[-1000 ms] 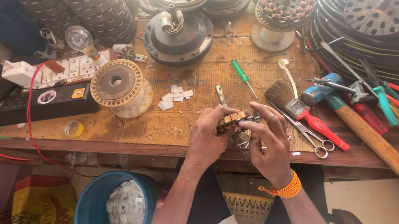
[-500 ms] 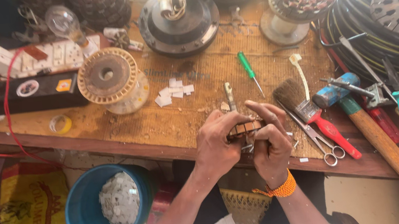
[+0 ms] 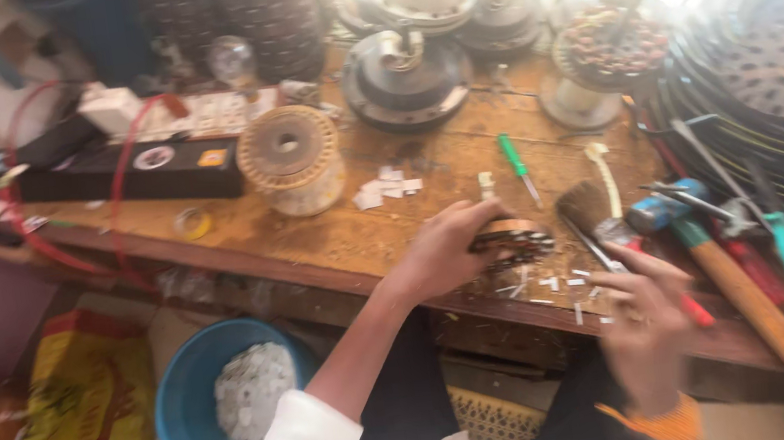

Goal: The person cuts small white rectangular pieces from a strip using scissors and inserts them into the slots of a circular motor stator. The person repeats this process, cutting and inserting the pieces into the stator's slots.

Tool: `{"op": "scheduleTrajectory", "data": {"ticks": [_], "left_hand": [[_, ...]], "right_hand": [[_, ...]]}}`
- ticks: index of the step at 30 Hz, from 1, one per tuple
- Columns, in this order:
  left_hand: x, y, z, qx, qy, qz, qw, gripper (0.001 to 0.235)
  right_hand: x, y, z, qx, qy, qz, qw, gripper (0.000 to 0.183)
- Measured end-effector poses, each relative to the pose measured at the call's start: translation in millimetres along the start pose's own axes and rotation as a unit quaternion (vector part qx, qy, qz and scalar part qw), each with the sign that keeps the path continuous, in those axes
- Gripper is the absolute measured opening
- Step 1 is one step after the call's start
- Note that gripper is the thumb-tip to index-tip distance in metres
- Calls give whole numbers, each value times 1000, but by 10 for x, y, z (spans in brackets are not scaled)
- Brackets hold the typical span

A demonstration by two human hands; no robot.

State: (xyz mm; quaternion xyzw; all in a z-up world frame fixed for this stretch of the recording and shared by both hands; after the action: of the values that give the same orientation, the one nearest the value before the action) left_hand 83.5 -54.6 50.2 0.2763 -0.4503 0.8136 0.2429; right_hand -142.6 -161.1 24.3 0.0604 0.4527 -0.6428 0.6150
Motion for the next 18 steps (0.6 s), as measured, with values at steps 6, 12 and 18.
{"op": "scheduleTrajectory", "data": {"ticks": [6, 12, 18], "left_hand": [[-317, 122, 371, -133, -43, 13, 990, 47], [-579, -50, 338, -16, -31, 76, 997, 53], [-994, -522, -307, 171, -339, 124, 917, 33]], "right_hand": [[772, -427, -385, -24, 73, -211, 975, 11], [1174, -334, -563, -27, 101, -290, 951, 27], [1349, -309, -739, -27, 131, -317, 939, 15]]}}
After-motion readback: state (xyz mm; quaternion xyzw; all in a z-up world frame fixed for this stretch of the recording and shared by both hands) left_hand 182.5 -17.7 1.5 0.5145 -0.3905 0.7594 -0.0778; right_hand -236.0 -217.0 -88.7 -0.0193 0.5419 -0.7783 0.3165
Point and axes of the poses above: each hand's wrist, its own z-axis towards the middle knuckle, its own y-axis out of the palm, x = y × z, the point moved 3 cm from there along z, towards the middle knuckle, and after that the axes turned 5 degrees about y, right-handed, at the moved point
